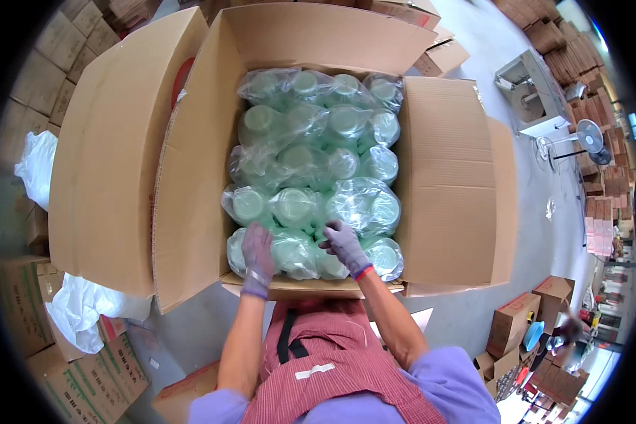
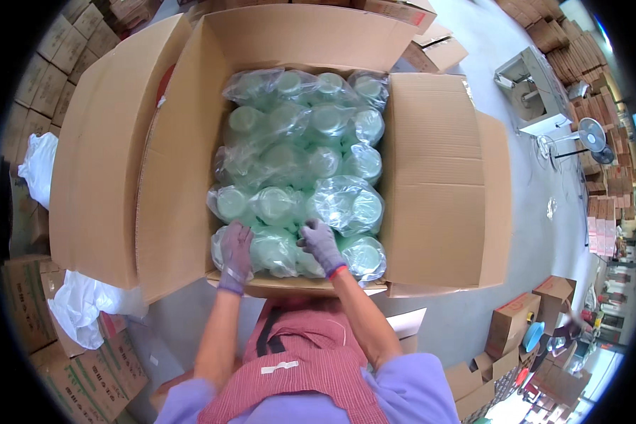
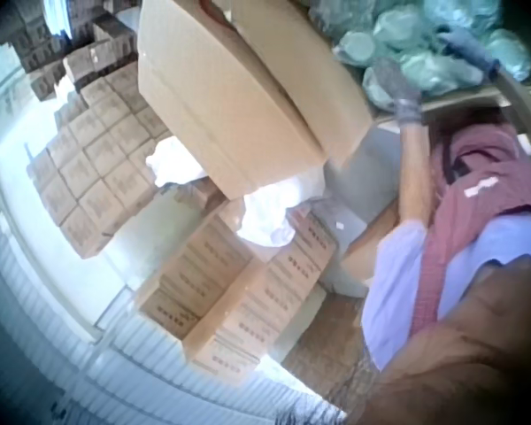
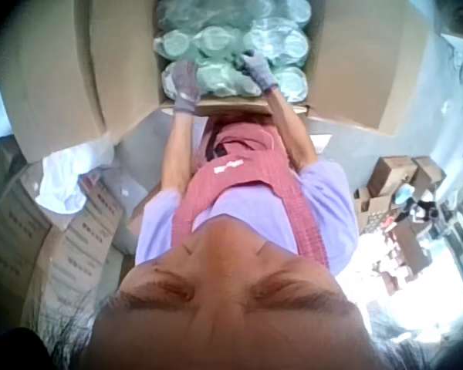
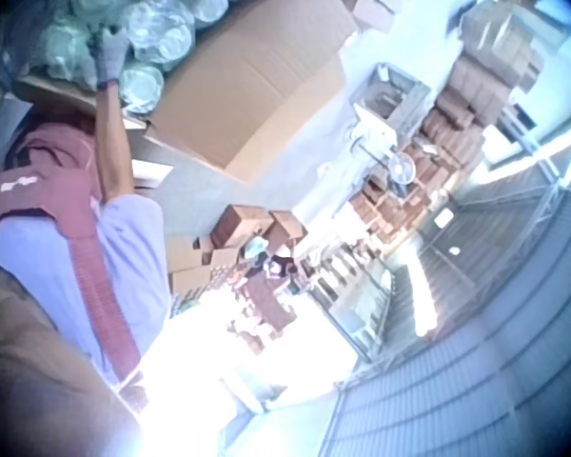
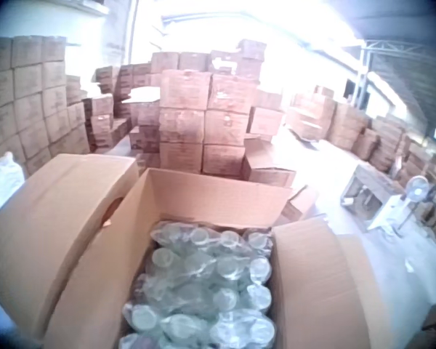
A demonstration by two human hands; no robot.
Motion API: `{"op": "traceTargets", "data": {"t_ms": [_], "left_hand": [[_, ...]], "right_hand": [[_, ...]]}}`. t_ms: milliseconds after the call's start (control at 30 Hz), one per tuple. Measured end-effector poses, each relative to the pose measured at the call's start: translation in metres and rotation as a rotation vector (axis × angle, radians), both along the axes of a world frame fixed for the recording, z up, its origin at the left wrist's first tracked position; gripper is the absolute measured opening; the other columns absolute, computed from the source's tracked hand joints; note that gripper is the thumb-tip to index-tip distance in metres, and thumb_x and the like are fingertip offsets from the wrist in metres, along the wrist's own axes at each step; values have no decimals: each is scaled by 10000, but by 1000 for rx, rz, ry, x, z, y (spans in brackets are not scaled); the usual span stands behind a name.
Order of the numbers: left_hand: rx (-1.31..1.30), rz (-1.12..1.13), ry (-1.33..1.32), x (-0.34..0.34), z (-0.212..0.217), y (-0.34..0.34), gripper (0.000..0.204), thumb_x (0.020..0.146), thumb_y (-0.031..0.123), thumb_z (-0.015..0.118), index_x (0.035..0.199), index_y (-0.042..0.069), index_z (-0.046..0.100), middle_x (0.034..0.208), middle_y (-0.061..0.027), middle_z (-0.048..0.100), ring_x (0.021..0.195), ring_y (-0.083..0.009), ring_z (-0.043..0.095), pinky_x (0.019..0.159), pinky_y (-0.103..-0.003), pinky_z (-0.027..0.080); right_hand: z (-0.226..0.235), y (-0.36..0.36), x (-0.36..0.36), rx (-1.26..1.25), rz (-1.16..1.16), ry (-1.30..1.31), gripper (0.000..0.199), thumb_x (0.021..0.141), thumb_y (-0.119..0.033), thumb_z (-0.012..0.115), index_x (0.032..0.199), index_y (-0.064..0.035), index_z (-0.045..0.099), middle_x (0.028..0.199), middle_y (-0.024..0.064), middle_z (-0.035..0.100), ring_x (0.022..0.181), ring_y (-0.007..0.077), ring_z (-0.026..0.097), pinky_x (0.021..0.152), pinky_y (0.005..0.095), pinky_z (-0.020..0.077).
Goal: The person opens a cardboard box and removes a light green plastic pitcher wrapped in plastic. They unwrap the pitcher, insert a filter into the lid, and place the lid onto the pitcher. The person then places the assembled pitcher into a compartmentalized box.
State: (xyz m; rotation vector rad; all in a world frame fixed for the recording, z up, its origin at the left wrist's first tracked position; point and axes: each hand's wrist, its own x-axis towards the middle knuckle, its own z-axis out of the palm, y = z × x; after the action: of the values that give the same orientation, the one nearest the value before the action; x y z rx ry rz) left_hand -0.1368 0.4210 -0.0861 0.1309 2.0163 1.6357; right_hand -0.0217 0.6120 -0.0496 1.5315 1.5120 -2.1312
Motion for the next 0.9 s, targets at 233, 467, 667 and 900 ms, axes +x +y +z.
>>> {"op": "traceTargets", "data": {"t_ms": [233, 467, 667, 900], "left_hand": [[-611, -524, 249, -52, -100, 17, 566, 657, 40, 699, 1198, 17, 532, 1160, -225, 590, 1082, -357, 570, 945, -373, 457], [-607, -385, 165, -44, -118, 13, 438, 797, 161, 606, 1210, 20, 556, 1215, -227, 574, 1100, -351, 553, 959, -391, 422], [23, 352, -299, -10, -33, 24, 377, 856, 355, 600, 1039, 27, 629, 969, -37, 637, 897, -208, 566, 791, -344, 458], [-376, -264, 315, -6, -48, -5, 234, 903, 150, 510, 1059, 5, 608, 986, -208, 624, 872, -307, 588, 796, -370, 470]], "right_hand": [[5, 99, 88, 385, -535, 129, 559, 837, -84, 541, 1370, -29, 382, 912, 81, 582, 613, 135, 595, 431, 224, 421], [27, 23, 80, -116, -314, 191, 443, 853, -164, 610, 1239, 15, 488, 1023, 106, 605, 800, 215, 669, 480, 228, 448], [-61, 24, 41, -220, -519, 200, 333, 841, -98, 611, 1126, 35, 500, 858, 125, 591, 696, 215, 640, 466, 248, 449], [13, 41, 56, 30, -214, 112, 356, 849, -166, 595, 1141, 26, 529, 909, 95, 616, 634, 165, 640, 472, 233, 450]]}}
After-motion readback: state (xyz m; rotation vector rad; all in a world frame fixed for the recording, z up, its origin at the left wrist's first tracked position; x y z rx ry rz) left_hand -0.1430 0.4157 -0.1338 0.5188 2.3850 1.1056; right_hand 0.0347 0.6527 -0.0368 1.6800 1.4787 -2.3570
